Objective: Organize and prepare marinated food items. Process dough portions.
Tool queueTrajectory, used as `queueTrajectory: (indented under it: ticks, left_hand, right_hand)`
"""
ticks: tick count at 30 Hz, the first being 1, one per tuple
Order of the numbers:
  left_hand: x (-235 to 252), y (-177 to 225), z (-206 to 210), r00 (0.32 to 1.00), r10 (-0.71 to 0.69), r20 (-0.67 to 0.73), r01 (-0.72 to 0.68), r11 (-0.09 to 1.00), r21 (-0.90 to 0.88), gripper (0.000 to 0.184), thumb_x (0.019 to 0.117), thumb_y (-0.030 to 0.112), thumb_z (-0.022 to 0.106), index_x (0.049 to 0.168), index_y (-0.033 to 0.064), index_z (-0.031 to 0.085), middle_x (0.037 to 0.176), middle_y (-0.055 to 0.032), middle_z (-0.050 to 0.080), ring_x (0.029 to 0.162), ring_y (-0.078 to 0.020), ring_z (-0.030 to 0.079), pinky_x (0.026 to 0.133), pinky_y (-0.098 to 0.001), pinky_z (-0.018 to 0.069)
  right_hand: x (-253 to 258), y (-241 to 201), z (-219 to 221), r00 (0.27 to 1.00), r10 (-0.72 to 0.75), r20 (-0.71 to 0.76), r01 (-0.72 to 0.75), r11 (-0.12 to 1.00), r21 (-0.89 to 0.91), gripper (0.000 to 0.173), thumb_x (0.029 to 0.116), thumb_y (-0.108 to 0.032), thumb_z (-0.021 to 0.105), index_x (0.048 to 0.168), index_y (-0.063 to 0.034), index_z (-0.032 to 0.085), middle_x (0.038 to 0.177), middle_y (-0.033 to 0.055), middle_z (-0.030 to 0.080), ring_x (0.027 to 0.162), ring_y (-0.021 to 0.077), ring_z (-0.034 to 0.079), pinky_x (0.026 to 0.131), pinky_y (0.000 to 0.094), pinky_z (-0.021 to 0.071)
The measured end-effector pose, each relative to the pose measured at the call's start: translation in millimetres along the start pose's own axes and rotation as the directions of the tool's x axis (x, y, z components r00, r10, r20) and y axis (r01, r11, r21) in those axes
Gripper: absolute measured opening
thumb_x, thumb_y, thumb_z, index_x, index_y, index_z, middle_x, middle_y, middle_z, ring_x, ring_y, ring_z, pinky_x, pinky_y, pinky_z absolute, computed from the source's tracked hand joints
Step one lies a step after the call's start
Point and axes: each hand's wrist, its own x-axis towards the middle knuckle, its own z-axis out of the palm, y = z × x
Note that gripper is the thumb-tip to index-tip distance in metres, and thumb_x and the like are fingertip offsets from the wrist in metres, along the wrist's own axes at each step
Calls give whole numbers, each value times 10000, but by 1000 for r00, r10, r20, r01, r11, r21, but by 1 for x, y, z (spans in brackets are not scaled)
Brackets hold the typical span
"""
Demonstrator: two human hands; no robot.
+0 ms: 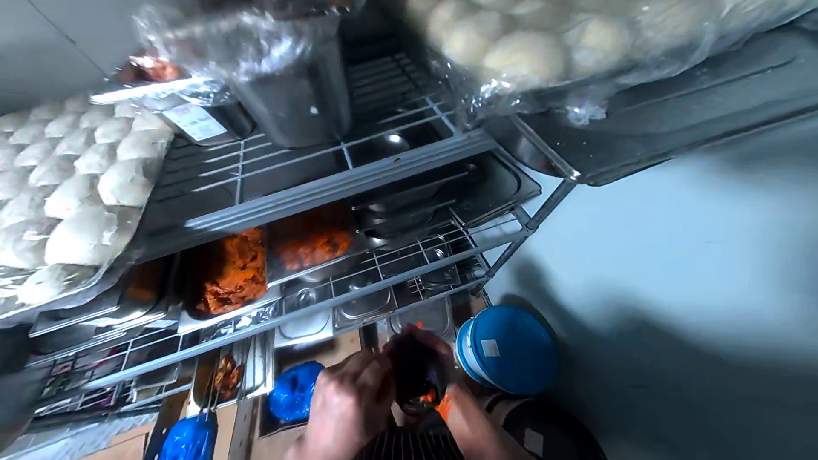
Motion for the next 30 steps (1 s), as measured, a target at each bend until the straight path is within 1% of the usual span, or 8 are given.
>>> queueTrajectory:
  ticks: [4, 8, 14, 18, 20, 23, 27, 30]
  left_hand:
    - [-15, -12, 4, 877, -342, 337, 377, 925, -43, 277, 764, 276, 727, 983, 109, 759, 923, -41, 728, 710, -194, 700, 602, -445, 602]
    - [-37, -33, 8, 703, -413, 579, 620, 754, -215, 429, 814, 297, 745, 1224, 170, 738, 1192, -42, 683, 942, -131, 685, 732, -326, 604]
    - [-58, -34, 23, 600, -321, 733, 746, 554, -368, 245, 835, 179, 714, 1048, 67, 763, 1286, -88, 652, 1109, -184, 652, 872, -359, 590]
    - [-75, -52, 31, 635, -362, 682, 758, 462, -461, 239, 866, 216, 676, 1053, 95, 764, 1194, -37, 706, 1025, -132, 692, 850, -333, 614]
    - [-76, -63, 34, 634, -335, 697, 748, 493, -444, 258, 881, 166, 654, 1109, 122, 765, 1161, -21, 726, 958, -118, 700, 818, -335, 609]
    - [-77, -76, 45, 656, -216, 724, 657, 635, -406, 218, 916, 129, 643, 1093, 96, 765, 1158, -42, 731, 1059, -140, 686, 898, -346, 590]
    - [-81, -91, 71, 659, -217, 720, 553, 788, -269, 229, 936, 180, 631, 1080, 59, 761, 1113, -95, 732, 1022, -207, 694, 888, -385, 582]
    - [-93, -99, 107, 743, -228, 629, 398, 906, -142, 223, 906, 191, 665, 1023, 39, 779, 1035, -114, 753, 952, -267, 727, 847, -453, 609]
  right_hand:
    - [-18, 38, -7, 996, 78, 39, -78, 997, -23, 275, 908, -352, 675, 1138, -201, 684, 974, 10, 714, 868, 109, 687, 774, 294, 575]
    - [-31, 60, -31, 984, 173, 41, -172, 985, -12, 514, 879, -285, 661, 1348, -232, 458, 1019, 87, 690, 820, 249, 709, 684, 406, 607]
    - [-39, 68, -44, 954, 285, 96, -286, 958, -6, 865, 825, -120, 663, 1547, -322, 231, 1087, 128, 684, 746, 241, 704, 621, 373, 597]
    - [-47, 66, -47, 971, 234, -50, -237, 969, -73, 810, 897, -301, 630, 1598, -373, 231, 1222, 121, 682, 915, 246, 711, 728, 420, 610]
    - [-52, 72, -60, 974, 153, -169, -176, 976, -127, 745, 938, -401, 619, 1601, -326, 288, 1124, 132, 721, 952, 255, 709, 824, 457, 590]
    - [-52, 92, -63, 884, -59, -464, -66, 966, -249, 659, 942, -389, 596, 1536, -194, 386, 949, 85, 737, 819, 202, 714, 746, 400, 602]
    - [-45, 124, -89, 606, -296, -738, 67, 944, -324, 429, 1108, -239, 321, 1467, -23, 412, 1187, 133, 715, 1016, 233, 723, 853, 397, 603]
    - [-51, 143, -102, 644, -178, -744, -126, 935, -332, 427, 1079, -213, 424, 1491, -100, 441, 1272, 133, 662, 1072, 268, 701, 871, 476, 618]
